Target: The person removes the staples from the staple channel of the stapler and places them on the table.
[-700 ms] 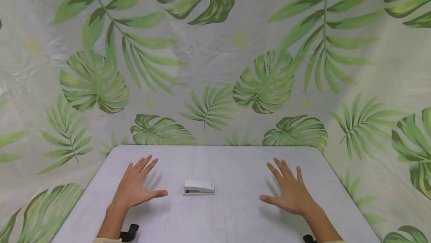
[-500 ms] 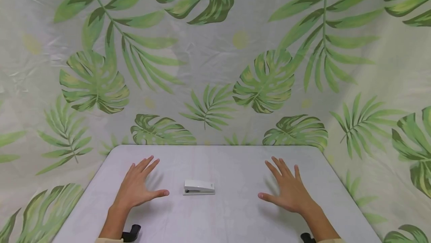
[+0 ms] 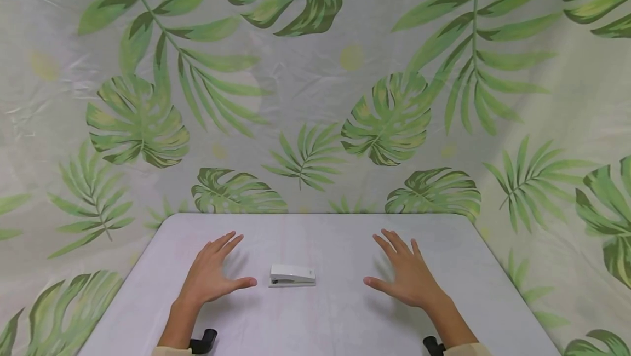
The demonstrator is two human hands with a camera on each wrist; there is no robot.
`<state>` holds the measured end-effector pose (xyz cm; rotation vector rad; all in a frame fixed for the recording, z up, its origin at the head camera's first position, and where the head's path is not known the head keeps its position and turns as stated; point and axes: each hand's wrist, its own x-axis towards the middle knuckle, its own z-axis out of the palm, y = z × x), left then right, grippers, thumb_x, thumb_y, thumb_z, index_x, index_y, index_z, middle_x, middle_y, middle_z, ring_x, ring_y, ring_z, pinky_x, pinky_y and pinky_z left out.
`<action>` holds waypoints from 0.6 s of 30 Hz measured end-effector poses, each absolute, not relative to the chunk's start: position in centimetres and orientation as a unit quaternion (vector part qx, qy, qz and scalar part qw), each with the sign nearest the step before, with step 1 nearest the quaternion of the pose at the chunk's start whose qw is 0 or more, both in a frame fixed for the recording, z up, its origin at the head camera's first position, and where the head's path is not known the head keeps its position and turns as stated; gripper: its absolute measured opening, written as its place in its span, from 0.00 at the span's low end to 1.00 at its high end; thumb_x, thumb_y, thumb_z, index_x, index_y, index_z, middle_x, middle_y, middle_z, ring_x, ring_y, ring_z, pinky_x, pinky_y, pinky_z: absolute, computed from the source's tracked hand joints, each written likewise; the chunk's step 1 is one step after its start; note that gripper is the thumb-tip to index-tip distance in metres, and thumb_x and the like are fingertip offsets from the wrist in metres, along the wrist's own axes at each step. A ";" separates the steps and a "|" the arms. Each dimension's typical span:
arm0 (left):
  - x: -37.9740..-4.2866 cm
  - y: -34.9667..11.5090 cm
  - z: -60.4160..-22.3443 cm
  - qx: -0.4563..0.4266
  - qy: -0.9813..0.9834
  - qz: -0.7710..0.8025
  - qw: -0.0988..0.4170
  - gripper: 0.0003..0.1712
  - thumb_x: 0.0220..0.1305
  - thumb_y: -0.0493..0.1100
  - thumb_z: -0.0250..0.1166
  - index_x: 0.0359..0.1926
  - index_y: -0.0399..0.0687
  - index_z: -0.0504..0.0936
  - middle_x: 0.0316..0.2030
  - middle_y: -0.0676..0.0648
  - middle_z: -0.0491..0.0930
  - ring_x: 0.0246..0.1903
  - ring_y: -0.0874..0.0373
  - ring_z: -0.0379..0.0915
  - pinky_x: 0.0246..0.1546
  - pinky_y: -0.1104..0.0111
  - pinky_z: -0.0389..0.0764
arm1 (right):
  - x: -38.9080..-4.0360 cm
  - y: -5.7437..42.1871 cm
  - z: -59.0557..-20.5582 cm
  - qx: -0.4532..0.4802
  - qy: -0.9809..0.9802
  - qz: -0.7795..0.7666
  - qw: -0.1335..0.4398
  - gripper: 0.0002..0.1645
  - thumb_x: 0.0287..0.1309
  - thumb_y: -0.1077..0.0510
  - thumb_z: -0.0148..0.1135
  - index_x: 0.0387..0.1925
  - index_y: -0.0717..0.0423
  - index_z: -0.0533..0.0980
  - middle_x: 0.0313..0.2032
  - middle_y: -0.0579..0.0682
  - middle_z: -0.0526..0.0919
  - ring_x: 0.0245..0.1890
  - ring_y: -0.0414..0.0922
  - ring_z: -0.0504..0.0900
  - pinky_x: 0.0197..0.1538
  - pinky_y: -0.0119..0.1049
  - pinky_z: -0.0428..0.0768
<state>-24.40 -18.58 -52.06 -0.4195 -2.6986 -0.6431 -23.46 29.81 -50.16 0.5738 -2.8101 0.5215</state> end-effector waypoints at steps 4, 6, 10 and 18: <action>-24.6 -18.2 -52.5 -0.143 -0.947 -0.236 0.163 0.67 0.37 0.85 0.71 0.76 0.60 0.68 0.75 0.48 0.67 0.73 0.44 0.64 0.73 0.42 0.62 | -23.7 28.8 -50.1 0.199 -0.956 0.184 0.112 0.59 0.55 0.26 0.67 0.80 0.45 0.58 0.79 0.53 0.58 0.79 0.59 0.55 0.77 0.69 0.43; -24.6 -17.9 -52.6 -0.141 -0.948 -0.238 0.160 0.67 0.36 0.86 0.71 0.76 0.60 0.69 0.75 0.48 0.68 0.72 0.43 0.65 0.70 0.41 0.65 | -23.7 28.2 -50.1 0.201 -0.955 0.186 0.112 0.58 0.56 0.25 0.67 0.80 0.45 0.58 0.79 0.53 0.58 0.79 0.58 0.56 0.77 0.69 0.45; -24.7 -17.4 -52.9 -0.141 -0.946 -0.245 0.159 0.67 0.35 0.86 0.71 0.75 0.61 0.70 0.74 0.48 0.70 0.71 0.42 0.67 0.68 0.41 0.68 | -23.8 27.0 -50.1 0.206 -0.952 0.195 0.116 0.57 0.56 0.26 0.67 0.80 0.43 0.59 0.78 0.54 0.60 0.78 0.57 0.58 0.76 0.69 0.48; -25.1 -16.3 -53.7 -0.157 -0.940 -0.251 0.169 0.64 0.36 0.85 0.71 0.72 0.58 0.74 0.71 0.47 0.73 0.68 0.42 0.70 0.65 0.41 0.71 | -24.2 24.6 -50.6 0.214 -0.947 0.207 0.125 0.57 0.55 0.25 0.67 0.78 0.45 0.61 0.78 0.52 0.62 0.77 0.55 0.62 0.77 0.67 0.51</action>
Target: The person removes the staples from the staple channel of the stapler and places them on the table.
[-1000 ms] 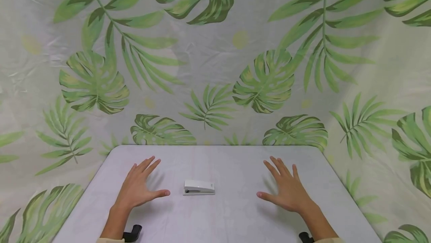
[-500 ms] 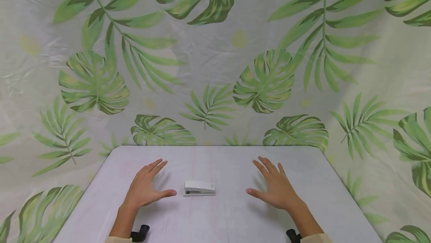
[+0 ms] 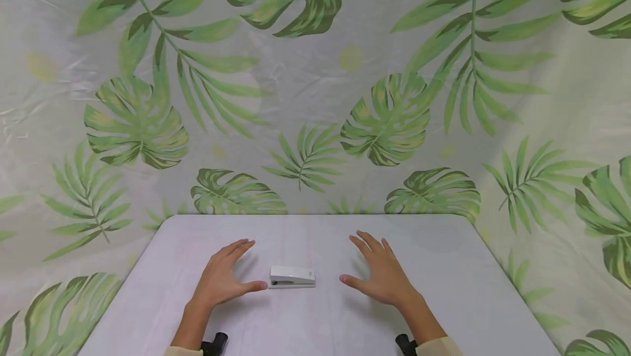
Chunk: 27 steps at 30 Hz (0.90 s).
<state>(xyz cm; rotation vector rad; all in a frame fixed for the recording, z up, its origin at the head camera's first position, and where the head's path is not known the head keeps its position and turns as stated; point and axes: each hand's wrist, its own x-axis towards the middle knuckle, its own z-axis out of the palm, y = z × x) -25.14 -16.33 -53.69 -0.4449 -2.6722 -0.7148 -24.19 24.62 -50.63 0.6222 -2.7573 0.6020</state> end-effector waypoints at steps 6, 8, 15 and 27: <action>-25.5 -15.5 -54.0 -0.160 -0.939 -0.263 0.152 0.64 0.34 0.85 0.73 0.71 0.61 0.75 0.70 0.50 0.73 0.69 0.44 0.70 0.66 0.43 0.71 | -24.8 22.7 -50.8 0.228 -0.940 0.220 0.130 0.57 0.56 0.25 0.66 0.78 0.47 0.62 0.77 0.52 0.63 0.77 0.54 0.64 0.77 0.65 0.53; -25.5 -15.1 -54.1 -0.162 -0.938 -0.269 0.146 0.64 0.33 0.84 0.75 0.71 0.61 0.75 0.70 0.49 0.74 0.69 0.45 0.70 0.67 0.43 0.71 | -25.0 21.9 -50.9 0.230 -0.939 0.222 0.129 0.56 0.57 0.24 0.65 0.78 0.48 0.63 0.77 0.51 0.64 0.77 0.54 0.64 0.77 0.64 0.54; -25.6 -14.0 -54.3 -0.171 -0.930 -0.284 0.158 0.61 0.33 0.83 0.76 0.67 0.57 0.79 0.66 0.49 0.78 0.66 0.46 0.73 0.65 0.43 0.73 | -25.2 19.4 -51.2 0.232 -0.936 0.244 0.104 0.54 0.58 0.24 0.64 0.77 0.47 0.63 0.77 0.48 0.65 0.77 0.53 0.64 0.78 0.59 0.57; -25.8 -13.1 -54.8 -0.167 -0.928 -0.304 0.135 0.47 0.37 0.73 0.81 0.57 0.57 0.86 0.55 0.51 0.85 0.59 0.48 0.79 0.62 0.46 0.77 | -25.6 14.9 -52.5 0.245 -0.930 0.263 0.073 0.45 0.59 0.32 0.69 0.73 0.42 0.69 0.71 0.45 0.73 0.71 0.53 0.72 0.69 0.60 0.71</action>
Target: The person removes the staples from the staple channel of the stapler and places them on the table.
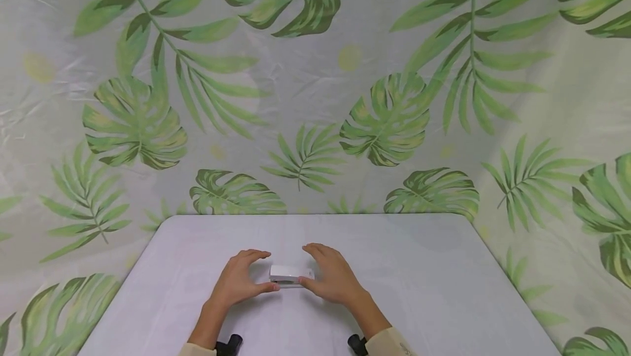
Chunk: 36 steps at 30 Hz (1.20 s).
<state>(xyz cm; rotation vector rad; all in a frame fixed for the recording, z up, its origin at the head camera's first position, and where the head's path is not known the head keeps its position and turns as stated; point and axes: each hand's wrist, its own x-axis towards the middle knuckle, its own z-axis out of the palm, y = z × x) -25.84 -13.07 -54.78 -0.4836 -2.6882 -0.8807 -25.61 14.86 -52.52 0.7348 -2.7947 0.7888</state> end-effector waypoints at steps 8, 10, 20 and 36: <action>-26.1 -13.2 -55.4 -0.181 -0.914 -0.340 0.123 0.38 0.43 0.67 0.82 0.52 0.53 0.88 0.50 0.53 0.88 0.54 0.52 0.83 0.57 0.53 0.82 | -25.7 12.7 -53.3 0.271 -0.920 0.279 0.056 0.40 0.62 0.35 0.69 0.69 0.47 0.73 0.66 0.46 0.77 0.67 0.52 0.76 0.66 0.57 0.76; -26.3 -13.2 -55.6 -0.186 -0.913 -0.339 0.128 0.36 0.44 0.65 0.83 0.51 0.52 0.88 0.48 0.54 0.88 0.51 0.54 0.83 0.55 0.54 0.83 | -25.7 12.3 -53.4 0.274 -0.918 0.282 0.053 0.39 0.63 0.36 0.69 0.68 0.49 0.73 0.65 0.47 0.79 0.66 0.52 0.77 0.65 0.56 0.77; -26.5 -13.2 -56.0 -0.181 -0.914 -0.344 0.113 0.24 0.48 0.58 0.83 0.44 0.55 0.90 0.39 0.58 0.89 0.46 0.57 0.84 0.53 0.56 0.82 | -25.4 10.9 -53.8 0.293 -0.917 0.262 0.068 0.32 0.63 0.42 0.71 0.63 0.52 0.77 0.56 0.45 0.84 0.56 0.44 0.81 0.59 0.47 0.81; -26.2 -12.8 -56.3 -0.180 -0.902 -0.377 0.105 0.13 0.53 0.50 0.81 0.37 0.50 0.92 0.31 0.58 0.89 0.41 0.57 0.86 0.49 0.56 0.84 | -26.1 9.6 -54.6 0.297 -0.919 0.235 0.109 0.23 0.65 0.43 0.70 0.55 0.50 0.83 0.47 0.43 0.84 0.48 0.42 0.80 0.52 0.41 0.82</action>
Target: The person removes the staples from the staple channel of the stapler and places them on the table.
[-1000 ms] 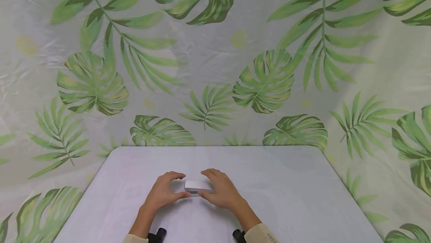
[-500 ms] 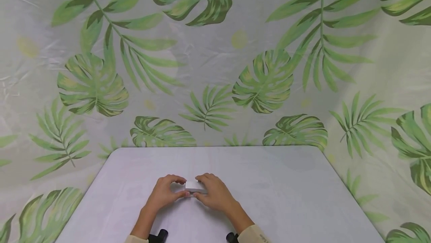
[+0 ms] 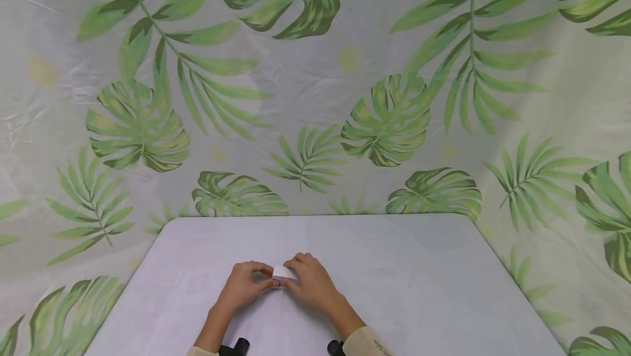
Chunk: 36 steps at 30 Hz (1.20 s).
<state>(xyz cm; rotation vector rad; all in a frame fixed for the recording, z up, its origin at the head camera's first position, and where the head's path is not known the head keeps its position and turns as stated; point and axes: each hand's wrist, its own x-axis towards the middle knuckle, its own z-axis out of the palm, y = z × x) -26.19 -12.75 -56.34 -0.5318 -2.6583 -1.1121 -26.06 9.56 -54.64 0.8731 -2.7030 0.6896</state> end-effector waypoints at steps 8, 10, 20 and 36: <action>-26.5 -12.5 -57.0 -0.186 -0.897 -0.387 0.107 0.13 0.54 0.49 0.81 0.39 0.49 0.92 0.31 0.59 0.89 0.41 0.58 0.86 0.49 0.58 0.84 | -26.3 9.6 -54.6 0.305 -0.920 0.224 0.097 0.22 0.67 0.43 0.67 0.56 0.50 0.83 0.50 0.44 0.84 0.47 0.42 0.79 0.50 0.39 0.80; -26.5 -12.5 -57.0 -0.182 -0.895 -0.394 0.102 0.13 0.54 0.48 0.81 0.39 0.50 0.92 0.32 0.59 0.89 0.42 0.59 0.86 0.50 0.57 0.84 | -26.3 9.7 -54.6 0.305 -0.921 0.224 0.095 0.23 0.67 0.43 0.67 0.56 0.50 0.83 0.50 0.44 0.84 0.47 0.42 0.79 0.50 0.39 0.80; -26.4 -12.2 -57.4 -0.180 -0.888 -0.413 0.092 0.15 0.54 0.51 0.81 0.42 0.52 0.92 0.38 0.57 0.91 0.46 0.58 0.86 0.53 0.57 0.84 | -26.2 10.1 -54.2 0.308 -0.915 0.244 0.093 0.23 0.68 0.45 0.67 0.59 0.50 0.81 0.51 0.44 0.83 0.51 0.43 0.79 0.56 0.43 0.81; -26.2 -12.1 -57.3 -0.161 -0.889 -0.424 0.055 0.11 0.57 0.54 0.78 0.41 0.61 0.92 0.38 0.61 0.90 0.46 0.58 0.86 0.51 0.55 0.84 | -26.1 12.1 -53.5 0.292 -0.898 0.319 0.083 0.26 0.72 0.38 0.59 0.63 0.46 0.78 0.56 0.41 0.82 0.57 0.41 0.80 0.60 0.46 0.80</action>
